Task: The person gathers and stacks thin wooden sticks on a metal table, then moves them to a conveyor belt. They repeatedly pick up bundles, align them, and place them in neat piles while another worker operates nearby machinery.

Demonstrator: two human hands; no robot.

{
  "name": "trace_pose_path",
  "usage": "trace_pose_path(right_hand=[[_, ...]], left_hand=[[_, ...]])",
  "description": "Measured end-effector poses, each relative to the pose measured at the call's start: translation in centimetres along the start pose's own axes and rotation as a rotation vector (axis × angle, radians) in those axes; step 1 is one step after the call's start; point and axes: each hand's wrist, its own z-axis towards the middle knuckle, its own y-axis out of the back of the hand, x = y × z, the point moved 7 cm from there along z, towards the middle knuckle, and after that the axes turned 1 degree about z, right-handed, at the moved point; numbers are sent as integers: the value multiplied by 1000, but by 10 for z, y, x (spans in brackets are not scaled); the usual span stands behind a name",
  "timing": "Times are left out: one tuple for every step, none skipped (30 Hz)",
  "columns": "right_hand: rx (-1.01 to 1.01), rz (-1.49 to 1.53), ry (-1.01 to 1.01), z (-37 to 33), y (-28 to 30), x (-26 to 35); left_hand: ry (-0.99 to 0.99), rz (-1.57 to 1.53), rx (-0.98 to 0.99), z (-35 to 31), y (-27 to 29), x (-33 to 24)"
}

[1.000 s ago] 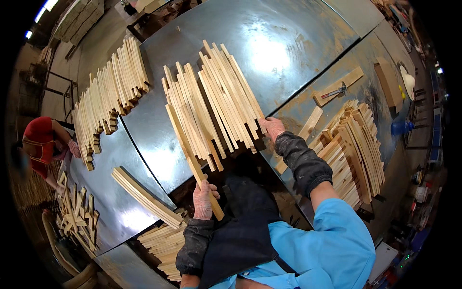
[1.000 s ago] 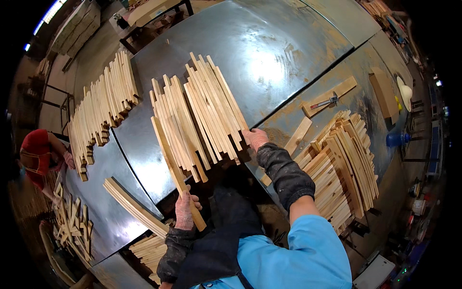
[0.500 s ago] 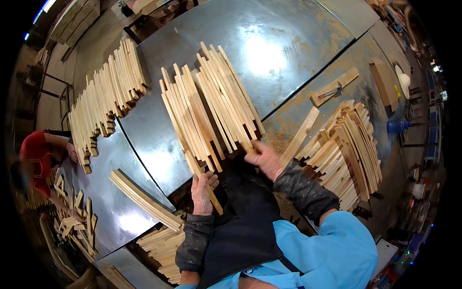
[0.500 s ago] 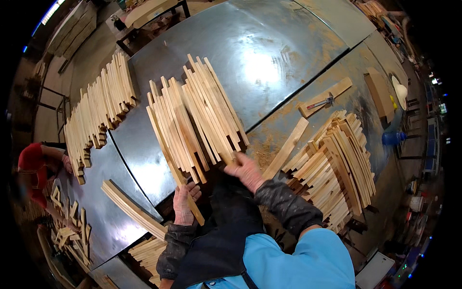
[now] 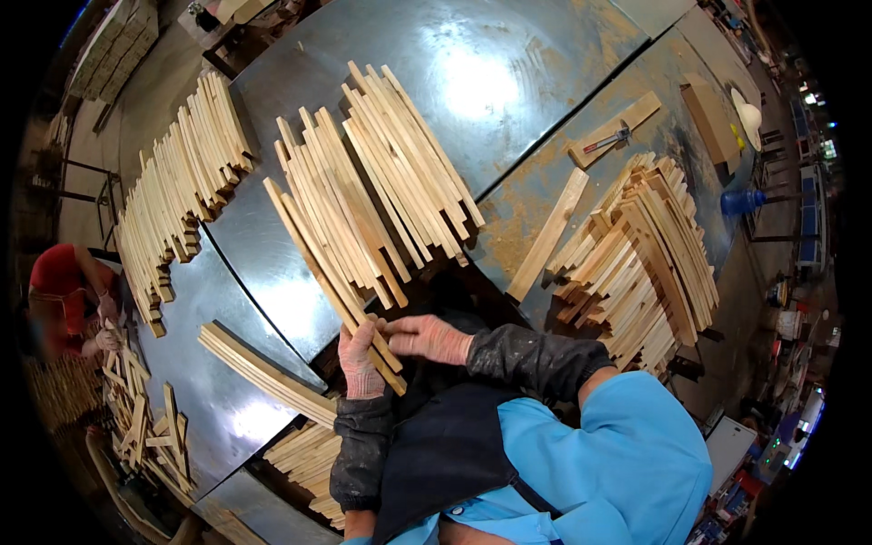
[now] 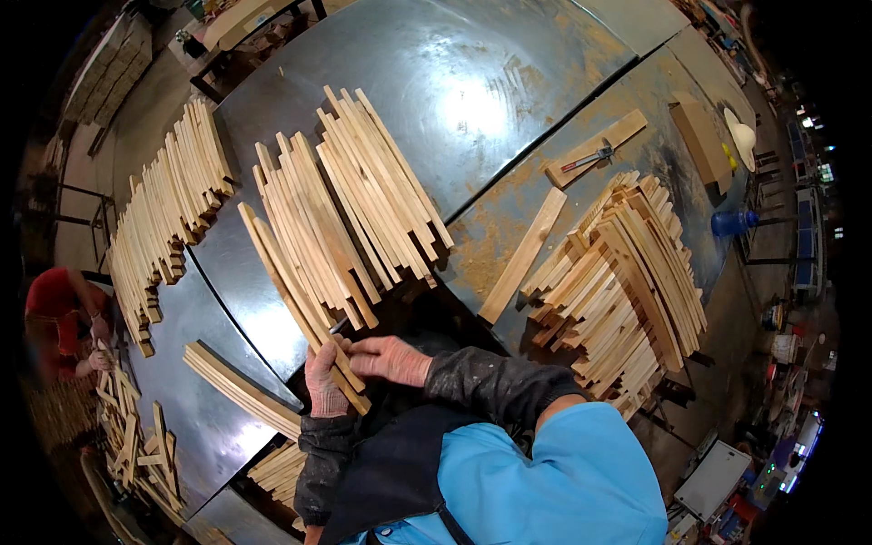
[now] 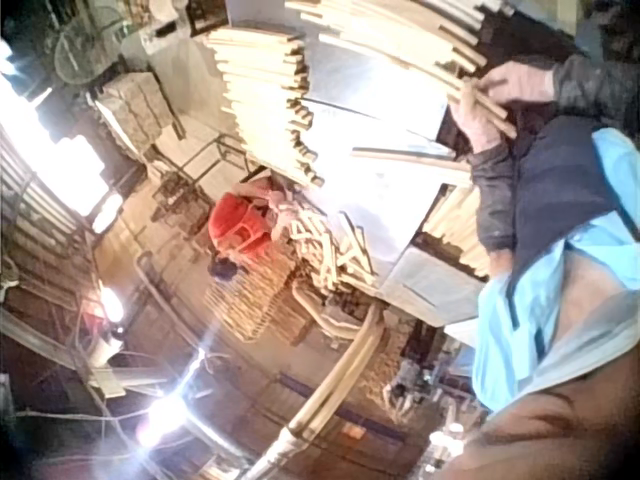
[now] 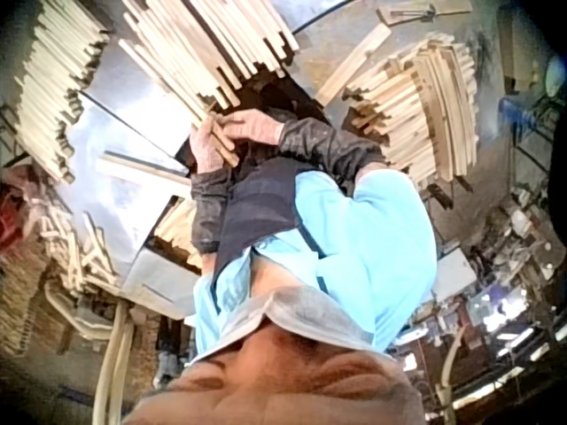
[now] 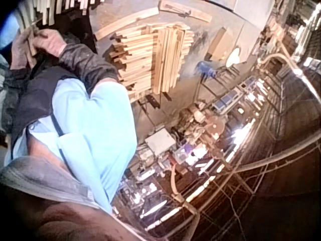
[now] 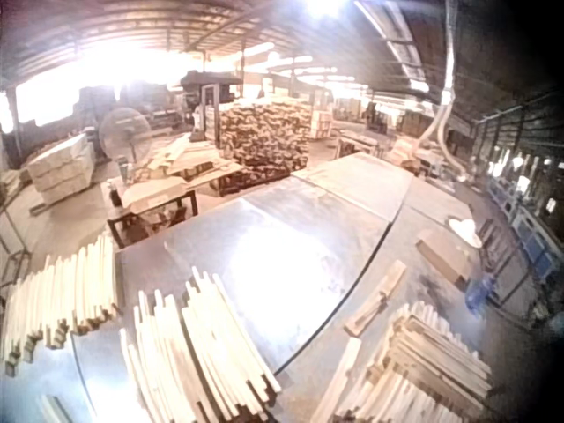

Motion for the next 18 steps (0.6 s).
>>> trace_pose_path(right_hand=[[-60, 104, -78, 6, 11, -13], [-256, 233, -93, 11, 30, -17], [-410, 338, -6, 19, 53, -26], [-521, 359, -57, 33, 79, -38], [-548, 556, -111, 52, 104, -66], [-645, 611, -148, 60, 113, -69], [-740, 664, -183, 68, 118, -70], [-776, 666, -246, 79, 120, -70], [-812, 669, -306, 90, 122, -69], [-848, 672, -366, 99, 124, -68], [-848, 703, -260, 113, 130, -69], [-854, 741, -154, 125, 141, -79], [-863, 760, -145, 128, 145, -85], [-861, 768, -146, 130, 143, -85], [-859, 779, -146, 132, 140, -84], [-886, 861, -253, 135, 138, -88], [-909, 935, -365, 134, 130, -86], [-653, 983, -454, 150, 125, -95]], left_hand=[[-25, -30, -14, -2, 7, 1], [-49, -49, -23, -8, 9, -3], [-70, -29, -27, -11, 14, -7], [-66, -4, -33, -14, 22, -7], [-59, 26, -29, -16, 27, -8], [-69, 33, -56, -19, 33, -10], [-70, 31, -56, -23, 38, -10], [-78, 27, -57, -27, 42, -10], [-87, 26, -54, -30, 45, -10], [-84, 26, -49, -33, 48, -8], [-71, 23, -57, -36, 51, -6], [-57, 31, -46, -37, 49, -4], [-38, 37, -33, -38, 48, -4], [-25, 28, -51, -39, 51, 1], [-11, 18, -67, -40, 54, 5], [2, 8, -83, -39, 56, 9], [5, 0, -85, -38, 57, 11], [14, 3, -74, -36, 55, 11]])
